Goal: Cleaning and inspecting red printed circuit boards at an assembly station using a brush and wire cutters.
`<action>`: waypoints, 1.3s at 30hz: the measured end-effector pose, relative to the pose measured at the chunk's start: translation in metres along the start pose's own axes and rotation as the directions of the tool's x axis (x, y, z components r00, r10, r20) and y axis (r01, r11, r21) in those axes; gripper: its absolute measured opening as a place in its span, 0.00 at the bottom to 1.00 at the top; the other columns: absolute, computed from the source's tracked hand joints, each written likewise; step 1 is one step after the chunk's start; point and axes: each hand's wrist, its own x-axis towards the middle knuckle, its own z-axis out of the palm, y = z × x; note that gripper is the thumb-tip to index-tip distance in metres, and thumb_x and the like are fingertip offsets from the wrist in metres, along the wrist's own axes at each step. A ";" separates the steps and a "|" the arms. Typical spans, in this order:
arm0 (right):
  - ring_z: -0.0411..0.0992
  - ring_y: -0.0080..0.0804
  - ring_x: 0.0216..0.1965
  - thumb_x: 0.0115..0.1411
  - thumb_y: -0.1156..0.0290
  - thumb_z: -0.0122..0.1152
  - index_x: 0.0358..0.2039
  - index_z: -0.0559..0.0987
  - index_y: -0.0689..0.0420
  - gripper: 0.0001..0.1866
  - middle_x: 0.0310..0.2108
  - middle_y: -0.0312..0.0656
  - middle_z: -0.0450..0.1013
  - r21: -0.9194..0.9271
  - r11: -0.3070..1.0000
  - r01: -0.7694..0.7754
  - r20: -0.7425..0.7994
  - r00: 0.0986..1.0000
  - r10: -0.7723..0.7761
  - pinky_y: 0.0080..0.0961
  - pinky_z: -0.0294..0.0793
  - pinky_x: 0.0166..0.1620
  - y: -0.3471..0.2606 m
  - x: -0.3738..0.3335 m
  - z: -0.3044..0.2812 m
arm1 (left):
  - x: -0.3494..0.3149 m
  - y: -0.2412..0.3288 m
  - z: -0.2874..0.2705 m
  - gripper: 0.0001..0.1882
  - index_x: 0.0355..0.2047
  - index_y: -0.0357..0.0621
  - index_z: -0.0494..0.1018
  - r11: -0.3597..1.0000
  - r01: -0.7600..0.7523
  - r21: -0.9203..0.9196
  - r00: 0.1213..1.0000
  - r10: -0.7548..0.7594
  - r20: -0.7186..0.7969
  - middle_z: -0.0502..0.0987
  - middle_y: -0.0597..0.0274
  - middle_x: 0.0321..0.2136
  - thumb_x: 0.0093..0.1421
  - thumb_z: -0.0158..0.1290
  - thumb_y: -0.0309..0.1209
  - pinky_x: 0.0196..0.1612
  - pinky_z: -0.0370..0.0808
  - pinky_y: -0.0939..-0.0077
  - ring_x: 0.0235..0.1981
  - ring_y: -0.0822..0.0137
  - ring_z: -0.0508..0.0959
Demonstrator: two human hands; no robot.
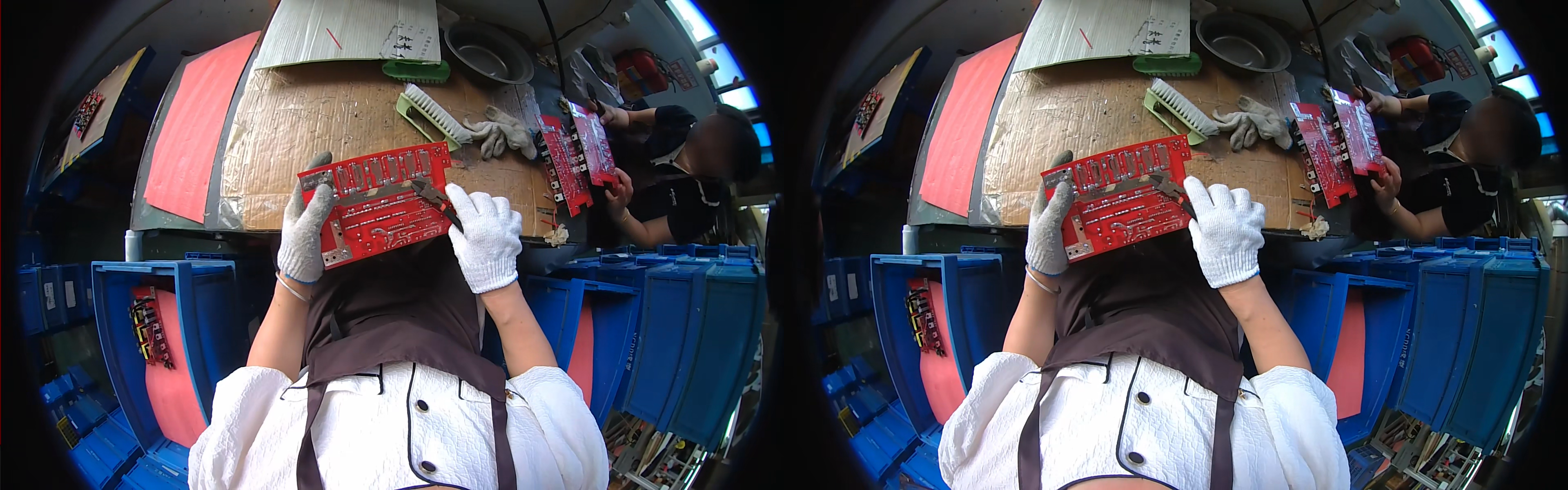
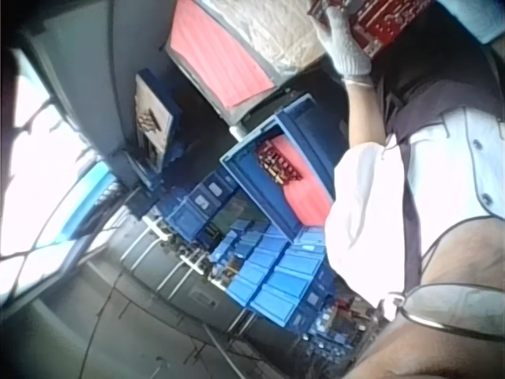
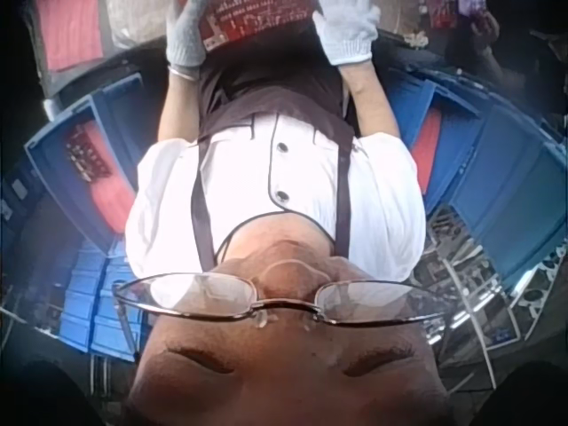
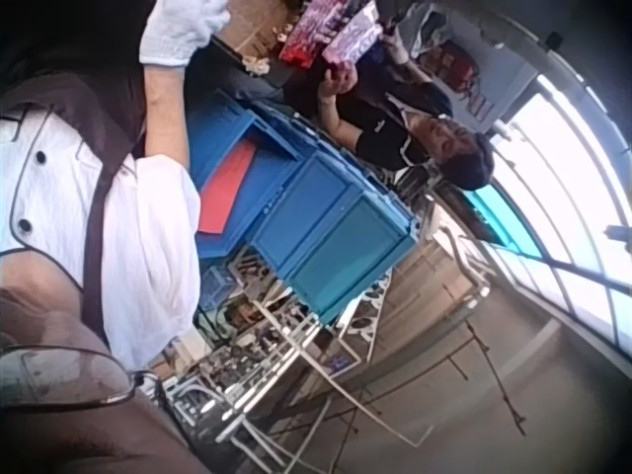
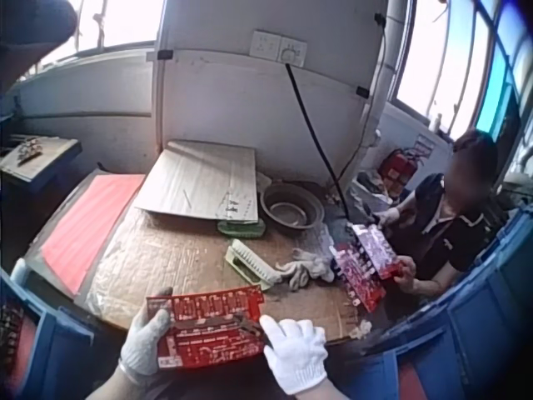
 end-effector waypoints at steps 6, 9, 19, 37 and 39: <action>0.71 0.38 0.46 0.46 0.68 0.75 0.61 0.78 0.43 0.37 0.44 0.35 0.74 0.063 0.997 0.040 -0.130 0.991 -0.032 0.40 0.69 0.50 -0.002 -0.005 0.009 | -0.004 0.003 0.004 0.32 0.71 0.40 0.61 0.999 0.017 -0.028 1.000 -0.018 -0.019 0.72 0.53 0.61 0.71 0.54 0.37 0.65 0.71 0.63 0.60 0.62 0.74; 0.71 0.39 0.46 0.46 0.70 0.74 0.59 0.79 0.45 0.35 0.45 0.36 0.75 0.176 0.984 -0.004 -0.234 0.971 0.046 0.39 0.70 0.51 -0.001 -0.013 0.009 | -0.002 -0.001 0.004 0.31 0.71 0.40 0.61 1.000 -0.020 -0.002 0.999 0.020 -0.028 0.72 0.53 0.61 0.71 0.54 0.38 0.64 0.72 0.63 0.59 0.62 0.75; 0.75 0.45 0.43 0.51 0.76 0.69 0.55 0.81 0.46 0.28 0.40 0.40 0.77 0.080 0.815 -0.574 -0.174 0.797 0.578 0.41 0.77 0.47 0.075 -0.125 -0.026 | -0.009 -0.002 0.011 0.29 0.71 0.42 0.59 0.997 -0.063 -0.049 0.995 0.059 -0.075 0.73 0.51 0.59 0.73 0.50 0.35 0.58 0.79 0.62 0.56 0.59 0.79; 0.68 0.51 0.58 0.56 0.60 0.66 0.65 0.72 0.32 0.34 0.54 0.46 0.70 -0.500 0.419 -0.758 0.167 0.391 0.905 0.53 0.71 0.54 0.135 -0.120 -0.055 | -0.012 -0.012 0.026 0.29 0.71 0.41 0.60 0.992 -0.120 0.025 0.988 0.122 -0.095 0.72 0.52 0.60 0.73 0.50 0.35 0.61 0.76 0.63 0.57 0.62 0.77; 0.68 0.50 0.57 0.56 0.62 0.65 0.68 0.69 0.33 0.36 0.54 0.47 0.70 -0.461 0.394 -0.795 0.158 0.363 0.918 0.53 0.71 0.55 0.125 -0.114 -0.066 | -0.011 -0.020 0.017 0.30 0.71 0.41 0.60 0.989 -0.145 -0.030 0.985 0.141 -0.104 0.72 0.53 0.60 0.72 0.52 0.35 0.60 0.76 0.65 0.57 0.63 0.77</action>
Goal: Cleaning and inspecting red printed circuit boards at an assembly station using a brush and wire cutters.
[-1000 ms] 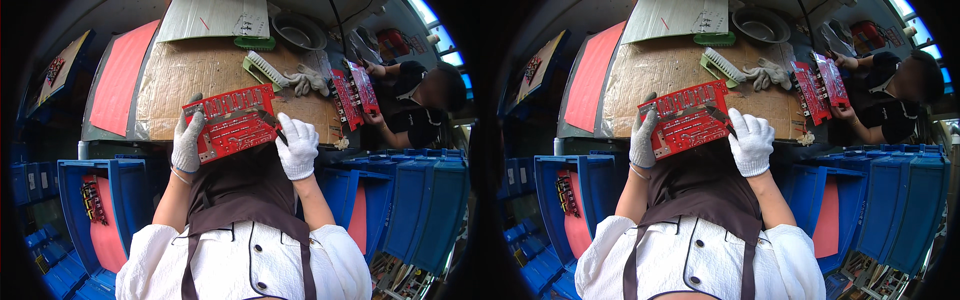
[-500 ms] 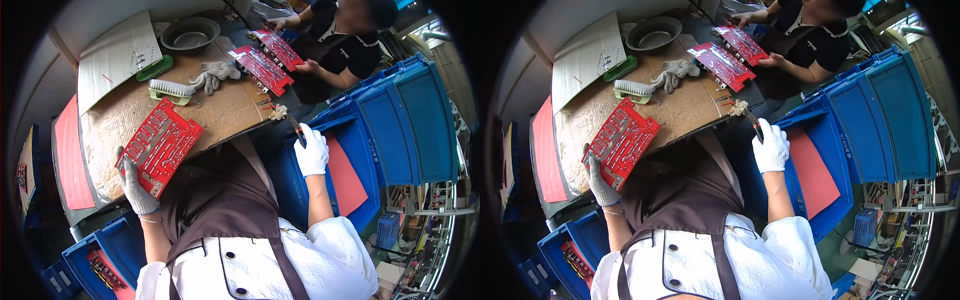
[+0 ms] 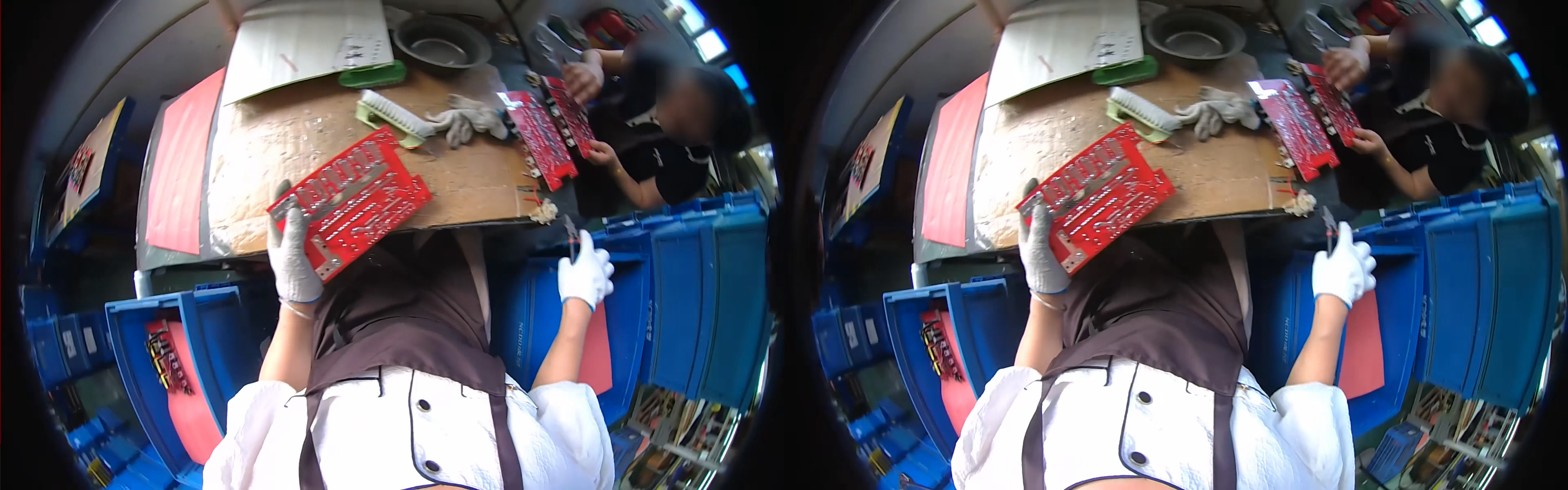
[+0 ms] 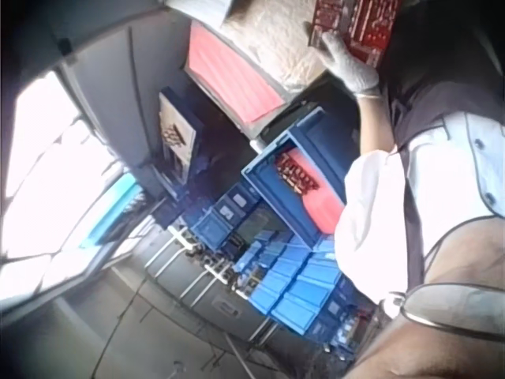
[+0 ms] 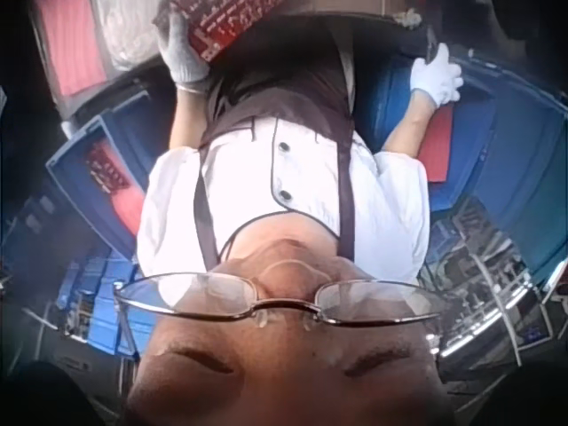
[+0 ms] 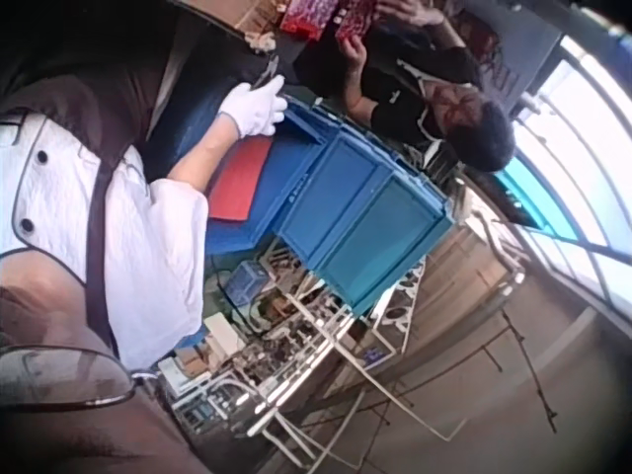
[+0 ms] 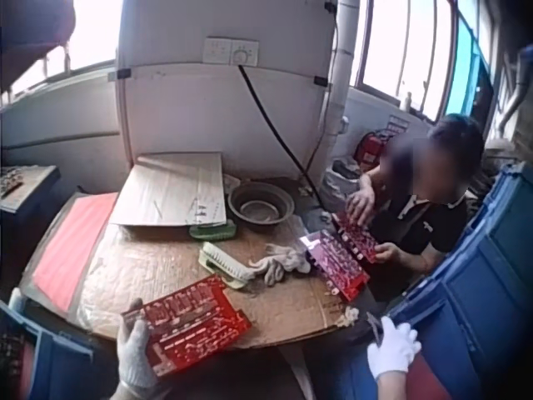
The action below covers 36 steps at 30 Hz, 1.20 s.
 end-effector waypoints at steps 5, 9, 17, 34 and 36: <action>0.72 0.48 0.52 0.54 0.68 0.68 0.63 0.76 0.38 0.34 0.48 0.43 0.74 0.317 0.773 0.549 -0.345 0.826 -0.446 0.44 0.73 0.57 -0.048 -0.041 -0.018 | -0.008 0.004 -0.003 0.30 0.72 0.41 0.59 1.000 0.015 -0.021 1.000 -0.016 -0.023 0.72 0.52 0.60 0.73 0.52 0.34 0.60 0.77 0.63 0.56 0.62 0.77; 0.69 0.42 0.51 0.50 0.67 0.72 0.61 0.78 0.37 0.34 0.46 0.38 0.72 0.262 0.452 0.853 -0.425 0.523 -0.739 0.42 0.67 0.56 -0.118 -0.069 -0.031 | -0.003 0.002 -0.006 0.30 0.71 0.41 0.59 0.999 0.017 -0.034 0.999 -0.018 -0.027 0.72 0.52 0.60 0.72 0.52 0.34 0.60 0.77 0.63 0.56 0.62 0.77; 0.68 0.39 0.49 0.48 0.64 0.71 0.62 0.77 0.35 0.36 0.45 0.35 0.71 0.097 0.342 0.935 -0.451 0.348 -0.822 0.43 0.66 0.50 -0.174 -0.056 -0.033 | 0.001 -0.003 -0.011 0.31 0.71 0.39 0.60 1.000 0.016 -0.007 0.999 -0.016 -0.051 0.71 0.52 0.61 0.72 0.53 0.34 0.64 0.72 0.64 0.59 0.63 0.75; 0.68 0.37 0.46 0.49 0.66 0.72 0.62 0.76 0.35 0.37 0.43 0.32 0.71 -0.071 0.262 0.962 -0.434 0.207 -0.877 0.43 0.66 0.48 -0.185 -0.037 -0.027 | -0.001 0.005 -0.006 0.32 0.71 0.39 0.59 0.998 0.046 -0.049 0.999 -0.047 -0.022 0.72 0.51 0.60 0.71 0.54 0.33 0.59 0.78 0.62 0.57 0.60 0.77; 0.69 0.38 0.46 0.48 0.66 0.72 0.62 0.76 0.36 0.37 0.43 0.32 0.71 -0.086 0.255 0.963 -0.440 0.193 -0.877 0.43 0.66 0.49 -0.186 -0.037 -0.028 | -0.001 0.006 -0.006 0.32 0.71 0.39 0.59 0.998 0.045 -0.047 0.999 -0.046 -0.027 0.72 0.50 0.60 0.71 0.54 0.33 0.58 0.79 0.61 0.57 0.60 0.78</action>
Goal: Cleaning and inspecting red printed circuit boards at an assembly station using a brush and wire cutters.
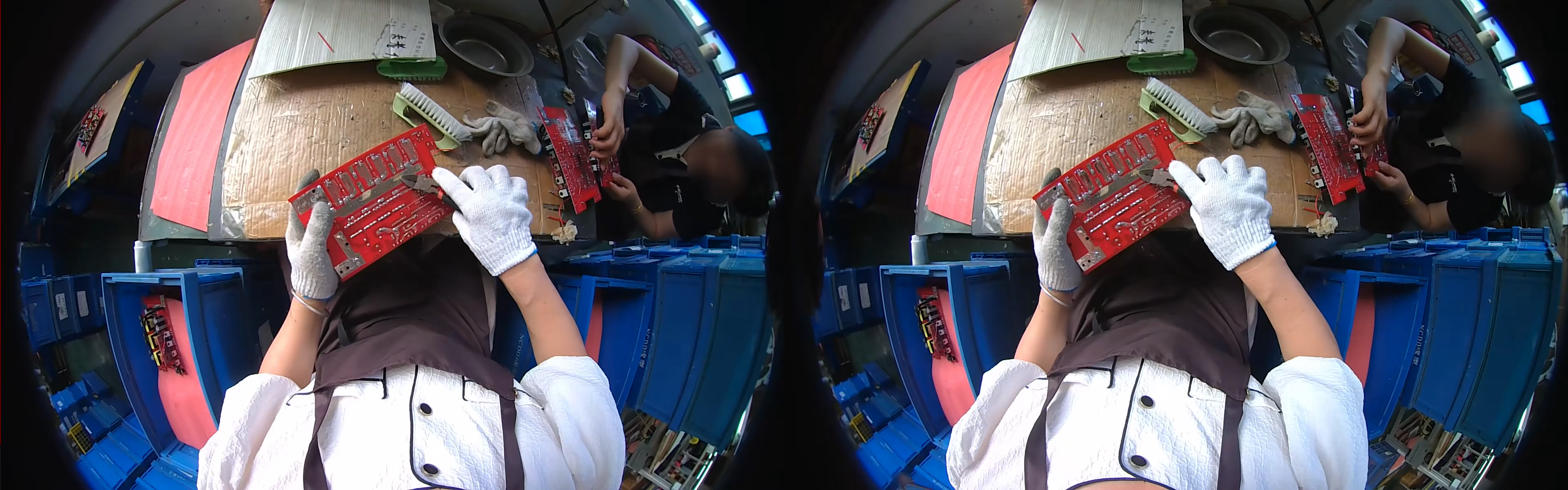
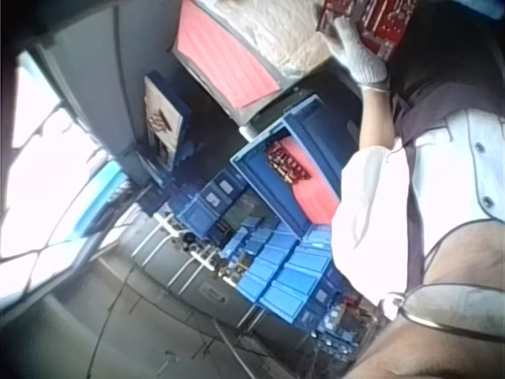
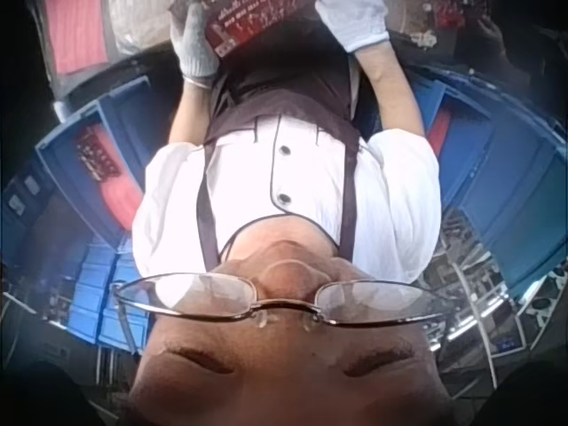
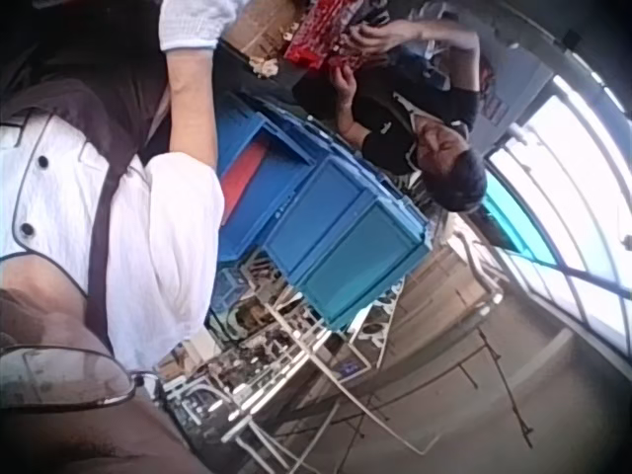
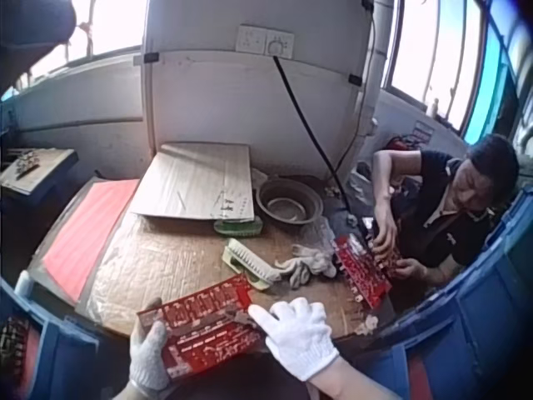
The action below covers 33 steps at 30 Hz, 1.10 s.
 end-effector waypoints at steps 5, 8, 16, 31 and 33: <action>0.70 0.37 0.46 0.48 0.67 0.72 0.63 0.75 0.36 0.38 0.43 0.32 0.72 0.007 1.000 0.009 0.004 1.000 -0.009 0.42 0.68 0.48 0.002 0.000 0.003 | 0.002 -0.002 -0.001 0.32 0.71 0.39 0.59 1.000 -0.005 0.019 1.000 0.005 -0.003 0.73 0.50 0.60 0.71 0.54 0.33 0.58 0.79 0.61 0.56 0.60 0.78; 0.70 0.38 0.45 0.48 0.67 0.72 0.63 0.75 0.37 0.38 0.43 0.32 0.73 0.052 0.999 0.003 0.019 1.000 -0.004 0.41 0.70 0.47 0.001 -0.002 0.006 | 0.001 -0.002 0.000 0.32 0.71 0.39 0.59 1.000 -0.008 -0.004 1.000 0.008 0.005 0.73 0.50 0.59 0.71 0.54 0.33 0.58 0.79 0.61 0.56 0.60 0.78; 0.71 0.38 0.45 0.49 0.67 0.71 0.64 0.74 0.38 0.38 0.43 0.33 0.73 0.128 0.992 -0.018 -0.011 1.000 0.019 0.41 0.71 0.48 -0.006 -0.005 0.018 | 0.000 -0.002 0.000 0.31 0.71 0.40 0.59 1.000 -0.010 -0.006 1.000 0.010 0.015 0.73 0.51 0.59 0.71 0.53 0.33 0.58 0.79 0.61 0.56 0.60 0.78; 0.71 0.40 0.47 0.49 0.69 0.70 0.62 0.77 0.40 0.36 0.43 0.36 0.74 0.215 0.975 -0.056 -0.099 0.992 0.079 0.39 0.68 0.51 -0.012 -0.011 0.004 | -0.001 -0.001 -0.001 0.31 0.71 0.39 0.59 1.000 -0.022 -0.015 1.000 0.022 0.015 0.73 0.50 0.59 0.71 0.53 0.31 0.58 0.79 0.62 0.55 0.61 0.79; 0.71 0.40 0.48 0.49 0.68 0.70 0.62 0.77 0.40 0.36 0.43 0.37 0.74 0.233 0.969 -0.083 -0.090 0.990 0.106 0.39 0.67 0.51 -0.010 -0.014 0.003 | 0.000 -0.003 0.000 0.30 0.71 0.39 0.60 0.999 -0.016 -0.031 1.000 0.017 0.014 0.73 0.51 0.59 0.71 0.53 0.31 0.58 0.79 0.62 0.55 0.61 0.78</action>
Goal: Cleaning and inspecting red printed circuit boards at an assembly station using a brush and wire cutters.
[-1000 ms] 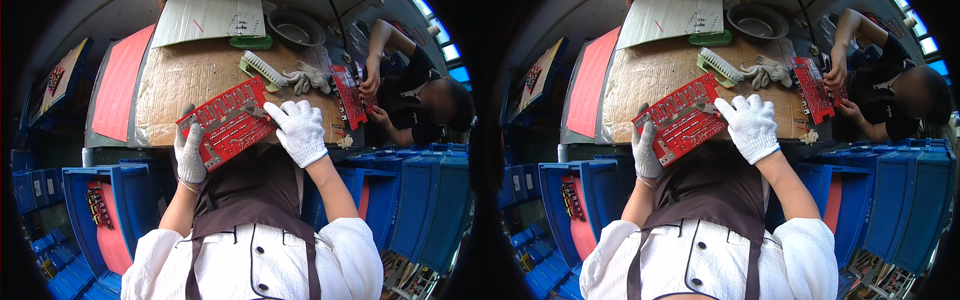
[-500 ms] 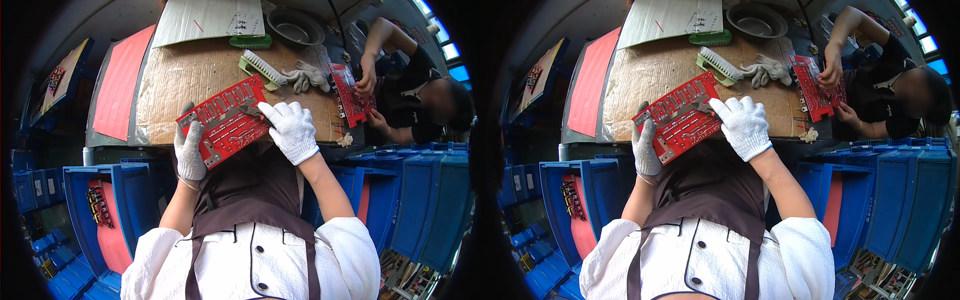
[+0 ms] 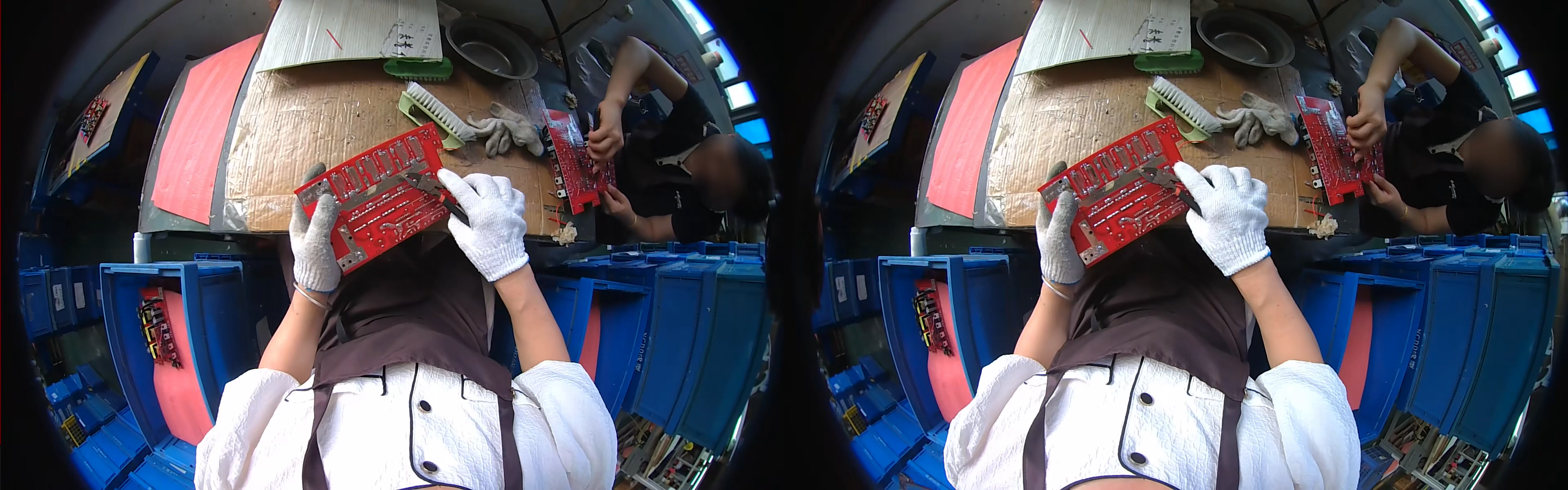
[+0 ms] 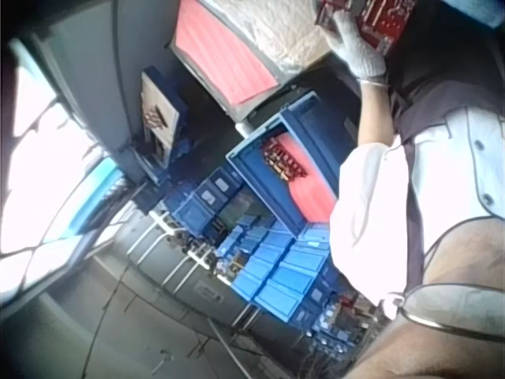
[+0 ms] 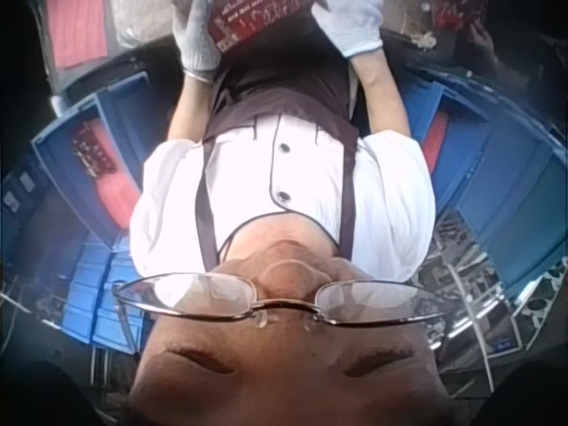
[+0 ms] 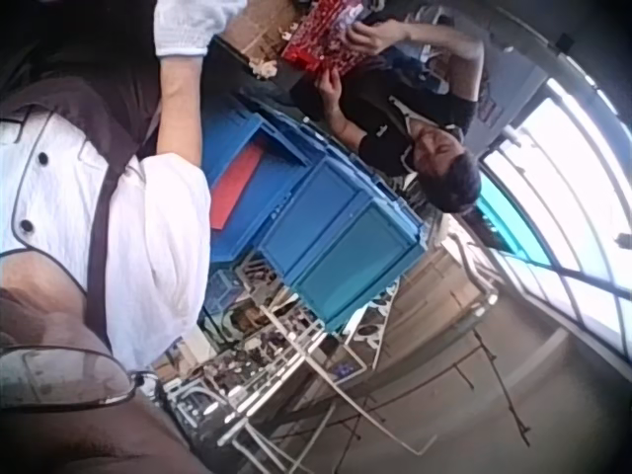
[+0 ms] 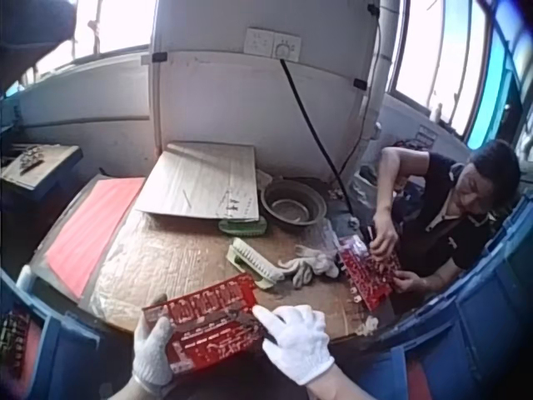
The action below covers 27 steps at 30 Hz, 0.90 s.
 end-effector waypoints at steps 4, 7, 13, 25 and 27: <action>0.72 0.41 0.47 0.50 0.70 0.70 0.60 0.79 0.43 0.33 0.43 0.39 0.74 0.078 0.988 -0.130 -0.046 0.990 0.134 0.39 0.70 0.51 0.008 -0.021 -0.016 | 0.004 -0.006 0.002 0.29 0.70 0.40 0.61 0.999 -0.007 0.047 1.000 0.008 -0.015 0.73 0.52 0.59 0.72 0.53 0.31 0.57 0.79 0.64 0.55 0.62 0.79; 0.74 0.44 0.41 0.53 0.75 0.68 0.59 0.79 0.48 0.30 0.41 0.42 0.75 0.153 0.950 -0.273 -0.162 0.941 0.296 0.37 0.75 0.49 0.026 -0.069 -0.014 | -0.001 0.003 0.003 0.29 0.72 0.41 0.58 0.998 -0.001 0.063 1.000 0.001 -0.003 0.73 0.50 0.59 0.73 0.50 0.32 0.58 0.79 0.61 0.55 0.59 0.79; 0.76 0.41 0.38 0.55 0.78 0.67 0.60 0.78 0.49 0.30 0.39 0.43 0.75 0.119 0.674 -0.729 -0.227 0.641 0.733 0.32 0.77 0.43 0.081 -0.169 -0.026 | 0.000 0.002 0.005 0.30 0.72 0.42 0.58 0.992 -0.004 0.125 1.000 0.004 -0.003 0.71 0.48 0.61 0.73 0.49 0.33 0.58 0.79 0.60 0.56 0.56 0.78; 0.71 0.51 0.51 0.54 0.64 0.67 0.66 0.72 0.35 0.37 0.47 0.45 0.71 -0.410 0.480 -0.776 -0.069 0.551 0.831 0.50 0.73 0.50 0.102 -0.198 -0.020 | 0.005 -0.005 0.001 0.31 0.72 0.43 0.58 0.988 -0.036 0.152 0.999 0.031 0.037 0.71 0.48 0.62 0.72 0.51 0.38 0.57 0.81 0.60 0.57 0.56 0.78; 0.70 0.52 0.51 0.54 0.64 0.67 0.67 0.71 0.36 0.37 0.48 0.46 0.71 -0.331 0.449 -0.830 -0.060 0.494 0.868 0.51 0.73 0.50 0.094 -0.202 -0.022 | 0.004 -0.004 0.000 0.32 0.73 0.44 0.57 0.988 -0.030 0.152 0.998 0.021 0.059 0.70 0.47 0.62 0.73 0.51 0.39 0.56 0.82 0.59 0.58 0.55 0.78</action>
